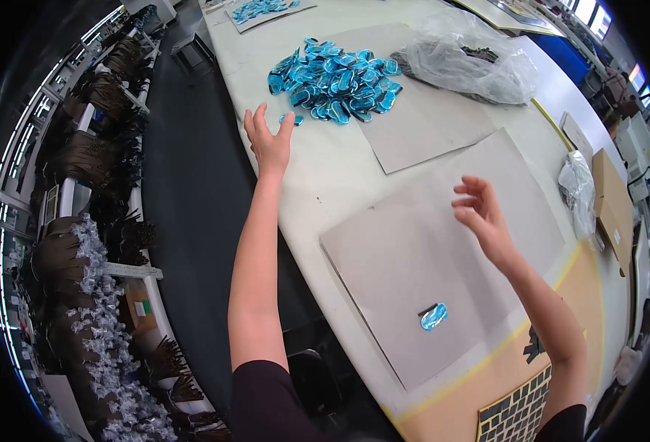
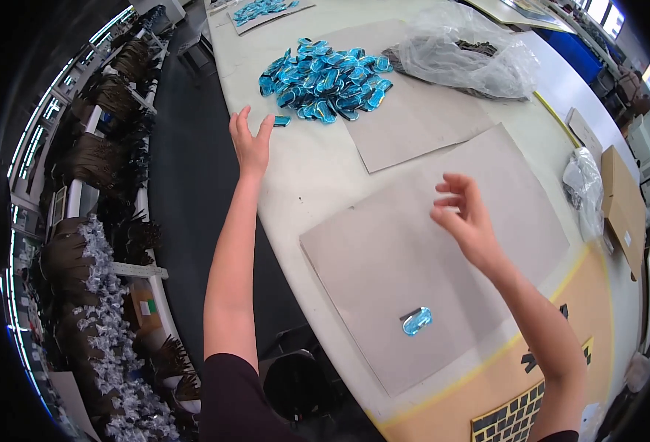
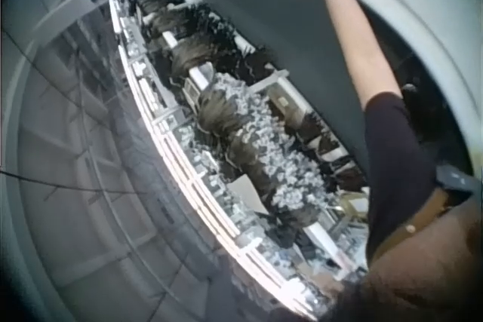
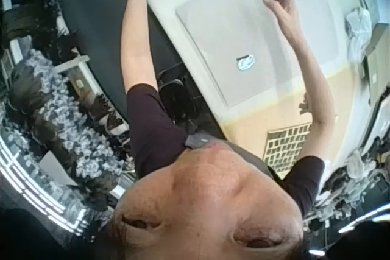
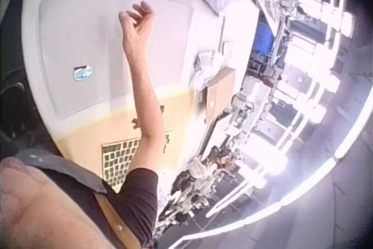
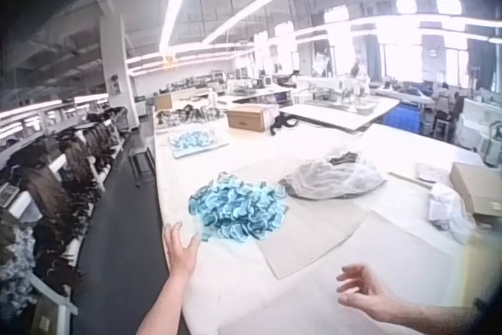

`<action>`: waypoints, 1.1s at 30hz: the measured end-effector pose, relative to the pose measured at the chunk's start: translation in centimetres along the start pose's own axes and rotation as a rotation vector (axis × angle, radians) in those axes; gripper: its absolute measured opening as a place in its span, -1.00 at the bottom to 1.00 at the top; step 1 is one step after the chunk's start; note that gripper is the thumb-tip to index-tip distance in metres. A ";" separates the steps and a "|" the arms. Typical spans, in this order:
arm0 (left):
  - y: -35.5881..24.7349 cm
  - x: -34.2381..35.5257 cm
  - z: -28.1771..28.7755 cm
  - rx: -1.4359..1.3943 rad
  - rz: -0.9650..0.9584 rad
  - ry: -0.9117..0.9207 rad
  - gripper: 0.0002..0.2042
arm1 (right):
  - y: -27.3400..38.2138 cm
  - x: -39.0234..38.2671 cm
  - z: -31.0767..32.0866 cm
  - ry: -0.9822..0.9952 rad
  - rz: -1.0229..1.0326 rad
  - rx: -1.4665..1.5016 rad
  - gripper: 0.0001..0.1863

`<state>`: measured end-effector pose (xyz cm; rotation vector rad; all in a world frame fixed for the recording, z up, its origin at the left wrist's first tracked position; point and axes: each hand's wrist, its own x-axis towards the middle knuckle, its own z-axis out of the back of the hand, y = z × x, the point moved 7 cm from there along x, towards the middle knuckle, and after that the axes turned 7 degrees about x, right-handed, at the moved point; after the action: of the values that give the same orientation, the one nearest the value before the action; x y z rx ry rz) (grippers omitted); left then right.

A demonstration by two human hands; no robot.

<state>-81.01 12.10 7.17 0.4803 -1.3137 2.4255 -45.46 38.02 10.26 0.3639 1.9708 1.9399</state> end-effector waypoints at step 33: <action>-1.2 6.0 -13.9 -0.343 -0.040 0.255 -0.43 | -4.4 28.5 -10.1 -0.335 0.211 -0.334 0.19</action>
<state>-87.56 25.31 3.57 0.1003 -1.5422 2.0838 -75.20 40.62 3.93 0.7713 1.4188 2.1242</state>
